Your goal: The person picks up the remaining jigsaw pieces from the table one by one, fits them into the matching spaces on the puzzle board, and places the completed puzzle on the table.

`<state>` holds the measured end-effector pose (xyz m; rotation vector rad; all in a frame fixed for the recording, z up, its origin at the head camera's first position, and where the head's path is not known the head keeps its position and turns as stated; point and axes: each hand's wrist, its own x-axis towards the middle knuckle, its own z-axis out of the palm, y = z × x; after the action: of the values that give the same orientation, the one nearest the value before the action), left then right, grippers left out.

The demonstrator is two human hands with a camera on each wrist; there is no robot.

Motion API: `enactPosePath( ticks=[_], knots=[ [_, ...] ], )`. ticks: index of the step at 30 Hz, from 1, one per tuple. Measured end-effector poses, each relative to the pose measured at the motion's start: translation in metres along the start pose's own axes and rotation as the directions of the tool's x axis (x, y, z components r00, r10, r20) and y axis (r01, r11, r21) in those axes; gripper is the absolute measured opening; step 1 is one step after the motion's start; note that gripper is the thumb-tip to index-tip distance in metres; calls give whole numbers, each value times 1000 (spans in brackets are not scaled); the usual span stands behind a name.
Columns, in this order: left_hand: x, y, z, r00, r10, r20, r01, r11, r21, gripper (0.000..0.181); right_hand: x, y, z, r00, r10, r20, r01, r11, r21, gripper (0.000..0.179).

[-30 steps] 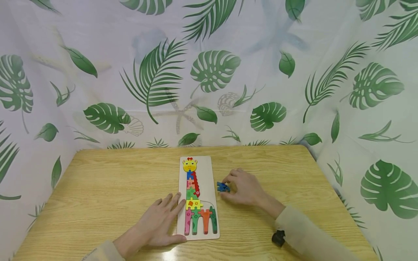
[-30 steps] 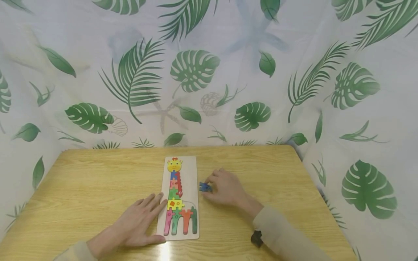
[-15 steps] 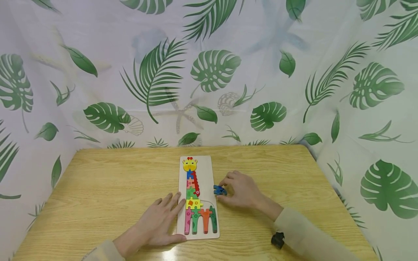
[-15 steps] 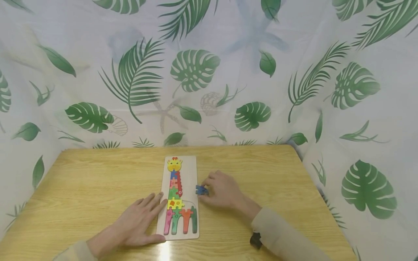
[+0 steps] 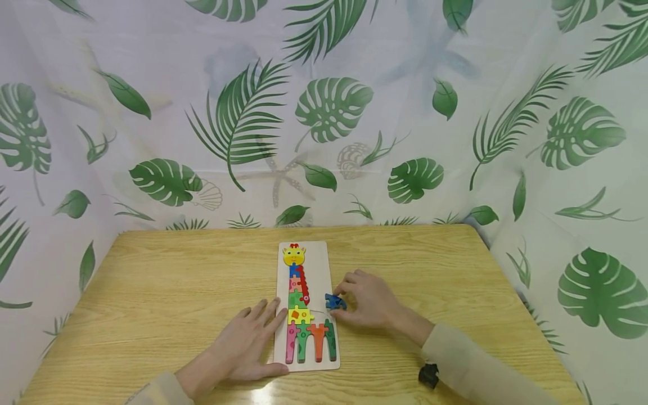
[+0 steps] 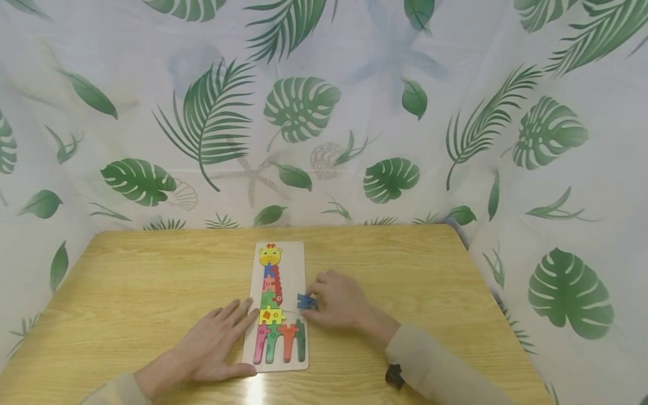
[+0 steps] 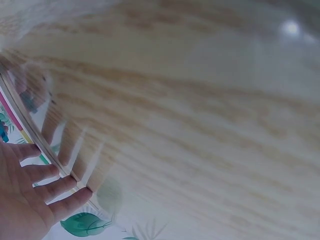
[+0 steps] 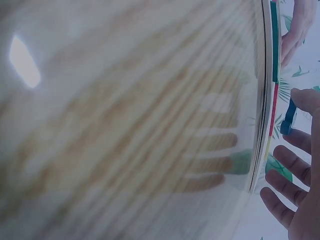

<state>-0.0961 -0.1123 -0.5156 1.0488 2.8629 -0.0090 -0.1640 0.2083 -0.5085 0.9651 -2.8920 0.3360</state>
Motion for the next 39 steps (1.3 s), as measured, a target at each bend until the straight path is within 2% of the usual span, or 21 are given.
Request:
enactPosePath(
  ticks=[19,33,39],
  knots=[
    [1,0,0,1000,-5,15,6,1000,-14,111,-1,-13,3,1000,-23,11,23,1000,10,39],
    [2,0,0,999,-15,35,16,1000,-12,112,3,-20,5,997,-26,68,24,999,30,41],
    [3,0,1,999,-14,34,15,1000,-7,113,3,-22,6,997,-46,58,44,999,32,41]
  ],
)
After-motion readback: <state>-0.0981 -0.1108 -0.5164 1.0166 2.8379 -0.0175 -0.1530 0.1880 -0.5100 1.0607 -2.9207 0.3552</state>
